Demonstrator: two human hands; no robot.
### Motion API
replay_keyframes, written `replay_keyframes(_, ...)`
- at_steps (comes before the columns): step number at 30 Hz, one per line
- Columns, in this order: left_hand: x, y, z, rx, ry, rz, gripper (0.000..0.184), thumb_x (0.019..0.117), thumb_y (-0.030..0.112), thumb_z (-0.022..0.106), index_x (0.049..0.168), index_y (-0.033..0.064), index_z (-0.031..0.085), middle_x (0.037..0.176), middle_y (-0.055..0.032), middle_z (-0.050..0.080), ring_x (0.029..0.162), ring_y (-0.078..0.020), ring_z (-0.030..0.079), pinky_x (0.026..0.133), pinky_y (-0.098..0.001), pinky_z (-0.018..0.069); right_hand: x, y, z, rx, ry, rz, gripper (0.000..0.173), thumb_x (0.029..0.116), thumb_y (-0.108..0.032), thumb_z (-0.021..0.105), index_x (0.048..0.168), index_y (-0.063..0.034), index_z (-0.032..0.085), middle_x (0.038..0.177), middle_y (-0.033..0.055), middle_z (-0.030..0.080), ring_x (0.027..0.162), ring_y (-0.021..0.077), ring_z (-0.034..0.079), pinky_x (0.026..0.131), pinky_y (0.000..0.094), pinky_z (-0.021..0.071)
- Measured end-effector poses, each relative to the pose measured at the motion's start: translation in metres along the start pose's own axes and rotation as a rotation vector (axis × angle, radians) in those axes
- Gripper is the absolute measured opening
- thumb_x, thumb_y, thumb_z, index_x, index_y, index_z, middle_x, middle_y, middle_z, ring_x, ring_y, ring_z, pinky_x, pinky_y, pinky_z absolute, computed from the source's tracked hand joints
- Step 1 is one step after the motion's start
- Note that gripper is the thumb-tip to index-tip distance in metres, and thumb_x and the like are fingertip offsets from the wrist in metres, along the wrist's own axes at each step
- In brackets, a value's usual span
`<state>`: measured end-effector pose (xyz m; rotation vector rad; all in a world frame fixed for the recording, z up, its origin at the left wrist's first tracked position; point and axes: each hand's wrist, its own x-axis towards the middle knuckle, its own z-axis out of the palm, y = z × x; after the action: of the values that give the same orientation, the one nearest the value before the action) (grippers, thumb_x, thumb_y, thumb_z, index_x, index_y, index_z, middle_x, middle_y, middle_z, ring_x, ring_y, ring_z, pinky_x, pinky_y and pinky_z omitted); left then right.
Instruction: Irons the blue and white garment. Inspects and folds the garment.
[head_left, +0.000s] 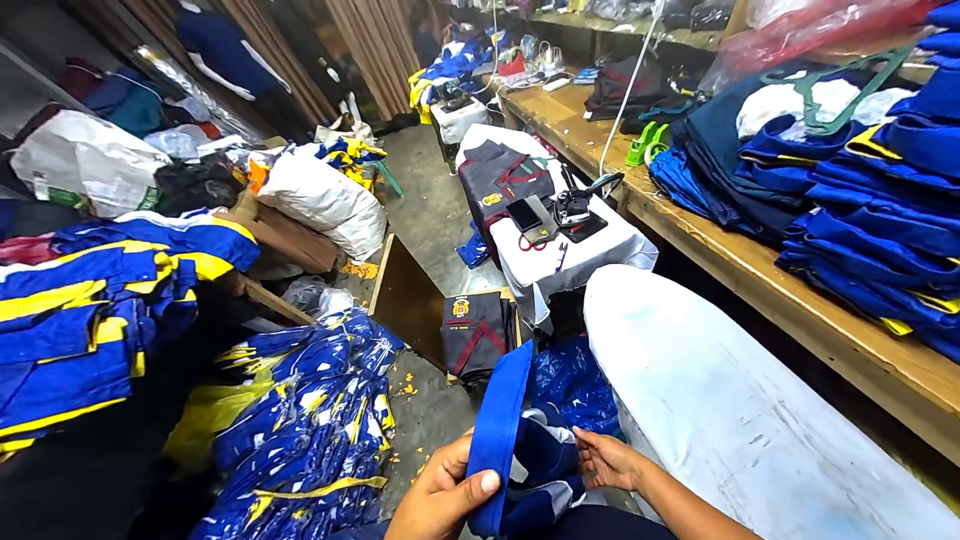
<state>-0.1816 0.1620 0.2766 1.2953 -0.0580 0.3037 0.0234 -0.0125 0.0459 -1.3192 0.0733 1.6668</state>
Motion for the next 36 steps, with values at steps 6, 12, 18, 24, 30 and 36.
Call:
replay_keyframes(6, 0.005, 0.005, -0.003, 0.057, 0.037, 0.034, 0.025, 0.1006, 0.029, 0.065, 0.123, 0.0232, 0.074, 0.12, 0.0084, 0.073, 0.108, 0.0004, 0.067, 0.094, -0.021, 0.0559, 0.01, 0.014, -0.004, -0.116, 0.208, 0.089, 0.055, 0.1099, -0.049, 0.041, 0.139, -0.0038, 0.054, 0.126, 0.0209, 0.062, 0.107, 0.0322, 0.062, 0.091, 0.0515, 0.0489)
replay_keyframes(12, 0.011, 0.008, -0.005, 0.03, -0.077, 0.056, 0.027, 0.1028, 0.028, 0.062, 0.127, 0.0219, 0.072, 0.124, 0.0081, 0.072, 0.11, 0.0007, 0.066, 0.096, -0.0208, 0.0547, 0.013, -0.002, -0.003, 0.01, 0.057, -0.007, 0.05, 0.111, -0.047, 0.035, 0.125, -0.0059, 0.06, 0.104, 0.0103, 0.067, 0.091, 0.0226, 0.065, 0.08, 0.0434, 0.0531)
replay_keyframes(18, 0.014, 0.01, -0.009, 0.042, -0.067, 0.088, 0.026, 0.102, 0.029, 0.063, 0.125, 0.0226, 0.073, 0.121, 0.009, 0.073, 0.109, 0.0012, 0.067, 0.095, -0.0201, 0.055, -0.001, -0.012, 0.011, -0.47, 0.144, -0.116, 0.048, 0.1128, -0.034, 0.039, 0.142, 0.0005, 0.055, 0.134, 0.0235, 0.06, 0.117, 0.0329, 0.059, 0.097, 0.0498, 0.0465)
replay_keyframes(24, 0.019, 0.007, -0.011, -0.031, -0.075, 0.067, 0.027, 0.1024, 0.027, 0.062, 0.126, 0.0201, 0.073, 0.117, 0.0056, 0.075, 0.106, -0.0008, 0.069, 0.094, -0.021, 0.0563, -0.014, -0.018, 0.011, -0.559, 0.079, -0.212, 0.041, 0.1124, -0.025, 0.04, 0.137, 0.0022, 0.059, 0.139, 0.0232, 0.058, 0.124, 0.0319, 0.055, 0.102, 0.0504, 0.0433)
replay_keyframes(30, 0.025, 0.005, -0.014, -0.013, -0.06, 0.064, 0.026, 0.1024, 0.028, 0.062, 0.125, 0.0204, 0.073, 0.116, 0.0055, 0.075, 0.106, -0.001, 0.069, 0.094, -0.0216, 0.0563, -0.023, -0.008, 0.002, -0.342, 0.092, -0.208, 0.043, 0.1105, -0.032, 0.047, 0.137, -0.0005, 0.059, 0.136, 0.0185, 0.061, 0.122, 0.0279, 0.059, 0.101, 0.0477, 0.0473)
replay_keyframes(36, 0.016, 0.007, -0.016, 0.03, 0.057, 0.049, 0.026, 0.1006, 0.033, 0.064, 0.122, 0.0239, 0.075, 0.112, 0.0063, 0.077, 0.102, -0.0004, 0.071, 0.092, -0.0208, 0.0573, -0.022, 0.008, -0.026, -0.028, 0.048, -0.125, 0.031, 0.1096, -0.03, 0.048, 0.123, -0.0054, 0.06, 0.103, 0.0072, 0.065, 0.092, 0.0188, 0.064, 0.081, 0.0403, 0.0538)
